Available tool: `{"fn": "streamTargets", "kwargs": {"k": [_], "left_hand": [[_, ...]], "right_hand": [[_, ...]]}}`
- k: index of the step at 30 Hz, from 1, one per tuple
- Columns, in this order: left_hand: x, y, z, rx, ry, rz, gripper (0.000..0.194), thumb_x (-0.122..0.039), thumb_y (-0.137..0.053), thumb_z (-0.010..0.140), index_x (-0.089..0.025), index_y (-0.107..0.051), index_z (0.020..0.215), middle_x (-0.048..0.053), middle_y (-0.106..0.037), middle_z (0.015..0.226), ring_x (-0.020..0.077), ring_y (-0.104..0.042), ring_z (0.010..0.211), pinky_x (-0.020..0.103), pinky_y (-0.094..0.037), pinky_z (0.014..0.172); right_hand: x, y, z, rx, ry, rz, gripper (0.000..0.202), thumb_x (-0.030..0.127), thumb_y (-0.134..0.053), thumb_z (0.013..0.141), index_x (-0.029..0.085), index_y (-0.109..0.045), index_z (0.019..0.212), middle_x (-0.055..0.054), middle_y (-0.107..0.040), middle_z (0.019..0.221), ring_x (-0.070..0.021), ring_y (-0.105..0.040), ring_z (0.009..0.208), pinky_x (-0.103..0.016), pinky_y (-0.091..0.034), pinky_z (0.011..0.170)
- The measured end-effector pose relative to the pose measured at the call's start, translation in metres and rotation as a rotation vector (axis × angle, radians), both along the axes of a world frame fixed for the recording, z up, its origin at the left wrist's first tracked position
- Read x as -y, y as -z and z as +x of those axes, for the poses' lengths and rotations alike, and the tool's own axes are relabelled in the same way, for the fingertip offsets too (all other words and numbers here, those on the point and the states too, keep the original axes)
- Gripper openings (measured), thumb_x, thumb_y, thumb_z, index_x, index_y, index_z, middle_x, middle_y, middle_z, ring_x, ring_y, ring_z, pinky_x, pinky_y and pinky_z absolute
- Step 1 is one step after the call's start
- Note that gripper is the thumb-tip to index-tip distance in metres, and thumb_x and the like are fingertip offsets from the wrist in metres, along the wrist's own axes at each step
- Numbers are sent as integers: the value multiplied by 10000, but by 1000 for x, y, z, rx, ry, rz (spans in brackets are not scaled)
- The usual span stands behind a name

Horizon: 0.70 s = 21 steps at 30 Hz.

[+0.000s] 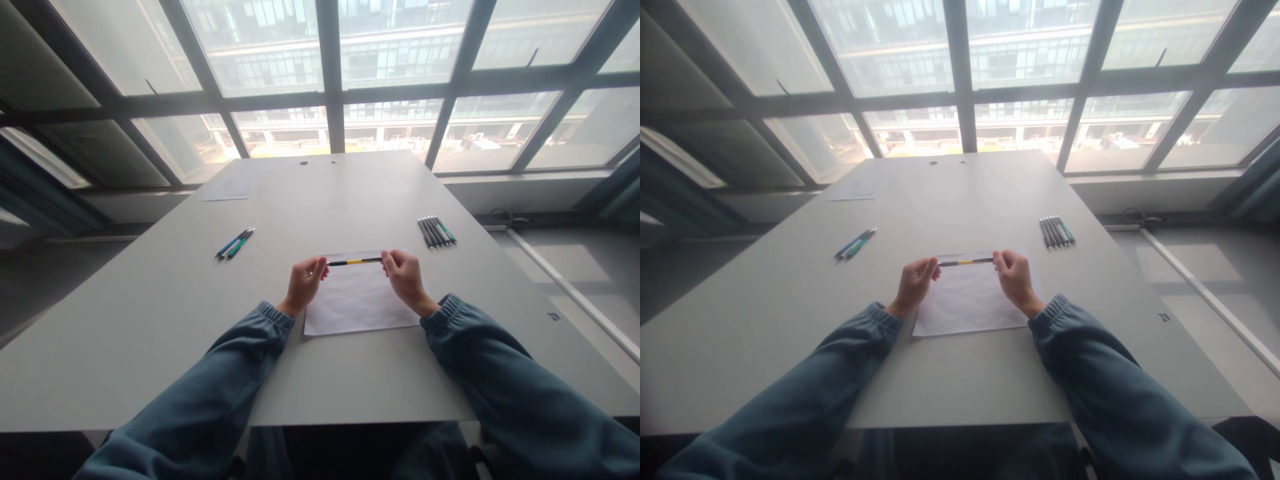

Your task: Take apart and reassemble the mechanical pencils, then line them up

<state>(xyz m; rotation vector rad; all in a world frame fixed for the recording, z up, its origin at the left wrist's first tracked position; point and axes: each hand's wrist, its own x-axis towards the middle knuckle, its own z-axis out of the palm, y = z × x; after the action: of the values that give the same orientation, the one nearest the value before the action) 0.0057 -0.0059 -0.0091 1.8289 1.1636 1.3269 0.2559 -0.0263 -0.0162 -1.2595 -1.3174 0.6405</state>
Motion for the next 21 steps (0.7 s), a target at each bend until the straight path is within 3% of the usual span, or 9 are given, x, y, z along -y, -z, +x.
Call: {"fn": "streamTargets", "kwargs": {"k": [14, 21], "left_hand": [[0, -2, 6, -23, -2, 48, 499, -547, -546, 970, -171, -658, 662, 36, -649, 614, 138, -603, 581, 250, -471, 602], [-1, -2, 2, -59, -15, 87, 371, -489, -617, 947, -172, -713, 778, 49, -718, 759, 152, -653, 709, 259, -508, 691]], "right_hand": [[-1, -1, 1, -97, -4, -37, 460, 569, -598, 903, 197, -585, 633, 2, -564, 541, -130, -493, 501, -263, -384, 500], [3, -3, -2, -329, -68, -101, 351, 521, -691, 841, 175, -656, 792, -27, -658, 628, -133, -558, 521, -263, -419, 485]]}}
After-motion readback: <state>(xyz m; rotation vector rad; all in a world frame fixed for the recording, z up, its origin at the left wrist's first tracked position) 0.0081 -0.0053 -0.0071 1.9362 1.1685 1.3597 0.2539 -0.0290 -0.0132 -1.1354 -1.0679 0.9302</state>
